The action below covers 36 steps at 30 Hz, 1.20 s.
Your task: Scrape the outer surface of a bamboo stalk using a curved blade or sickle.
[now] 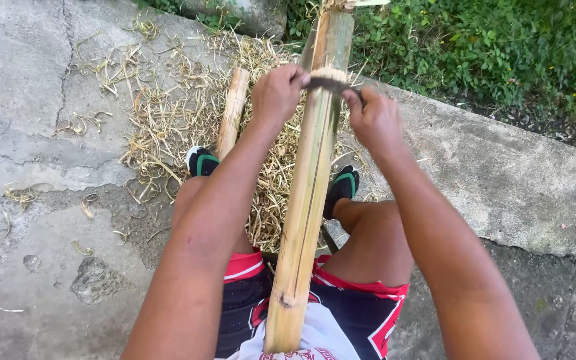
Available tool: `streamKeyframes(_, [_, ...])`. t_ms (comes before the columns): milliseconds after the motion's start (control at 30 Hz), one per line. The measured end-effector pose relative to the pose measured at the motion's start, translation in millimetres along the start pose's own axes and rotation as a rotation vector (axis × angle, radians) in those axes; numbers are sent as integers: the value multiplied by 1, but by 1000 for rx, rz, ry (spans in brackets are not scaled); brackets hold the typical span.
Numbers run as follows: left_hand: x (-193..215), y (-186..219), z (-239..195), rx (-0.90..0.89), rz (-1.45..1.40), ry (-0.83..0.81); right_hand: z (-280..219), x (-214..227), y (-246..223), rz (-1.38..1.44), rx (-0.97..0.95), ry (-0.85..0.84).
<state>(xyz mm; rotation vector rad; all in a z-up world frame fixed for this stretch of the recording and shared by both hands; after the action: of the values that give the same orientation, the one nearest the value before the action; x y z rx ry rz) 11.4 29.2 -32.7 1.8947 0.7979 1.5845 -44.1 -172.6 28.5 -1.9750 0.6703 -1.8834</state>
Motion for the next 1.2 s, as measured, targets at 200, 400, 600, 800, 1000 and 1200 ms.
streamKeyframes(200, [22,-35,-132,189,96,-329,-100,-4,-14,14,38,-150])
streamKeyframes(400, [41,6,-136,-4,99,-50,-109,-16,4,176,-50,-160])
streamKeyframes(600, [25,36,-55,32,195,-95,-29,-19,26,302,-9,-15])
streamKeyframes(800, [3,44,31,-72,201,96,54,-22,49,322,38,58])
streamKeyframes(1000, [-6,50,105,51,167,101,120,-18,56,220,-19,16])
streamKeyframes(1200, [-19,37,141,121,71,20,153,-28,59,133,107,148])
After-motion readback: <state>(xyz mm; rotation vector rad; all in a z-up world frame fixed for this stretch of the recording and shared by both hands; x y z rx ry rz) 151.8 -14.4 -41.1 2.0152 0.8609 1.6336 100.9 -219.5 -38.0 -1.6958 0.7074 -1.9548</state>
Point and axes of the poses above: each hand's wrist, its own z-axis towards the middle knuckle, its own x-axis out of the back of the hand, y = z × x, the point moved 4 cm from there along z, towards the middle knuckle, and after that the axes turned 3 degrees about z, right-handed, at the moved point
